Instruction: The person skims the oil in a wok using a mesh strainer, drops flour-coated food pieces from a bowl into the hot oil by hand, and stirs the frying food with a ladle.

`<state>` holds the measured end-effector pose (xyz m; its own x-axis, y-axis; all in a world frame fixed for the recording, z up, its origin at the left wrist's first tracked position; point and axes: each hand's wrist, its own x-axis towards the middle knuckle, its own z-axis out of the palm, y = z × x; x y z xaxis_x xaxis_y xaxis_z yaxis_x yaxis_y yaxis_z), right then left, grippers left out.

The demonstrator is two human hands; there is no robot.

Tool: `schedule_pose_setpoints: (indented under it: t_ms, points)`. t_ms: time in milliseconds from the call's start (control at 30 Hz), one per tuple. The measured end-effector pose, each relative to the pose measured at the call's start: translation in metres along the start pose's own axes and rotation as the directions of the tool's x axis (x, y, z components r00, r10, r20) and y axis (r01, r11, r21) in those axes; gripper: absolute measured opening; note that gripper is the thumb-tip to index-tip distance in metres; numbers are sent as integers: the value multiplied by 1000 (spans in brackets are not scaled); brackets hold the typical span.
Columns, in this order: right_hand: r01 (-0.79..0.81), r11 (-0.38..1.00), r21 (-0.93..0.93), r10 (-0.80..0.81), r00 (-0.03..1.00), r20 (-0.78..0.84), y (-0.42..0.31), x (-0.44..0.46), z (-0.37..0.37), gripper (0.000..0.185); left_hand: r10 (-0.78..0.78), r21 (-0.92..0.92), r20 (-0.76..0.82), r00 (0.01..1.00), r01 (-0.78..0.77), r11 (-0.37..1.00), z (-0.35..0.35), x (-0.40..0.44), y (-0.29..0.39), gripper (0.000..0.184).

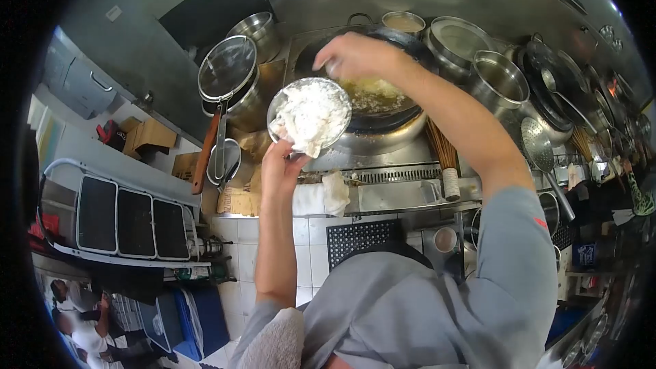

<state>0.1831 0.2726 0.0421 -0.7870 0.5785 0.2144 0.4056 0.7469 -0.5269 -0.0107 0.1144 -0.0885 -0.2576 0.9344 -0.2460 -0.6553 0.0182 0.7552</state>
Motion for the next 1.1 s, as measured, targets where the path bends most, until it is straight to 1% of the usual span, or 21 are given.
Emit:
schedule_pose_setpoints:
  t_ms: [33, 100, 133, 233, 300, 333, 367, 467, 500, 600, 633, 733, 767, 800, 867, 900, 967, 1067, 1100]
  points:
    - [205, 978, -42, -199, 972, 123, -9, -1, 8, 36, -7, 2, 5, 1000, 7, 1000, 5, 0, 0, 29]
    - [266, 926, -269, -229, 960, 161, -17, -8, 38, 37, -40, 2, 3, 999, 40, 999, 11, 2, -1, 30]
    - [289, 879, -380, -238, 955, 177, -14, -9, 50, 38, -40, 0, 9, 999, 40, 999, 12, 4, -3, 31]
    - [166, 948, -271, -118, 976, 184, 21, 17, 44, 38, -39, -23, 36, 999, 40, 999, 20, 10, -10, 33]
    - [-67, 994, -82, 79, 983, 164, 13, 19, 13, 38, -36, -58, 52, 998, 39, 998, 24, 12, -11, 34]
    - [-181, 983, 17, 176, 970, 170, 11, 20, 0, 38, -47, -48, 41, 998, 49, 998, 26, 15, -12, 35]
    - [-56, 998, 16, 52, 984, 172, 33, 23, 6, 37, -58, -40, 28, 998, 59, 997, 27, 17, -13, 35]
    - [150, 963, -224, -119, 982, 149, 38, 19, 20, 36, -56, -30, 20, 998, 57, 998, 27, 22, -16, 36]
    - [34, 996, -81, -19, 983, 182, 33, 21, 9, 33, -48, -30, 24, 999, 48, 998, 27, 24, -16, 36]
    - [148, 984, -101, -145, 989, 36, 34, 25, 7, 31, -39, -62, -4, 999, 38, 997, 29, 24, -16, 35]
    - [135, 982, -130, -118, 985, 129, 34, 26, 14, 30, -44, -46, -3, 999, 44, 998, 28, 23, -15, 34]
    - [83, 987, -138, -76, 996, 52, 17, 31, 6, 32, -53, -21, 12, 999, 53, 998, 32, 26, -14, 32]
    - [95, 989, -116, -85, 993, 86, 17, 34, 4, 29, -52, -29, 12, 999, 52, 998, 32, 27, -15, 32]
    - [50, 992, -115, -32, 988, 151, 16, 34, 4, 28, -50, -35, 9, 999, 50, 998, 31, 26, -15, 31]
    - [-44, 992, -119, 75, 960, 268, 13, 32, 4, 28, -31, -11, 12, 999, 31, 999, 32, 22, -15, 23]
    - [-18, 996, -83, 34, 979, 200, 13, 33, 0, 28, -20, -2, 18, 1000, 20, 1000, 33, 22, -13, 19]
    - [38, 999, -21, -37, 997, 68, 15, 30, -9, 28, -21, -9, 20, 1000, 21, 1000, 33, 21, -12, 21]
    - [-108, 990, -96, 130, 956, 264, 4, 27, -6, 32, -35, -12, 21, 999, 35, 999, 34, 17, -10, 28]
    - [-9, 997, -82, 24, 984, 179, 8, 27, -8, 32, -39, -15, 26, 999, 39, 999, 36, 18, -9, 32]
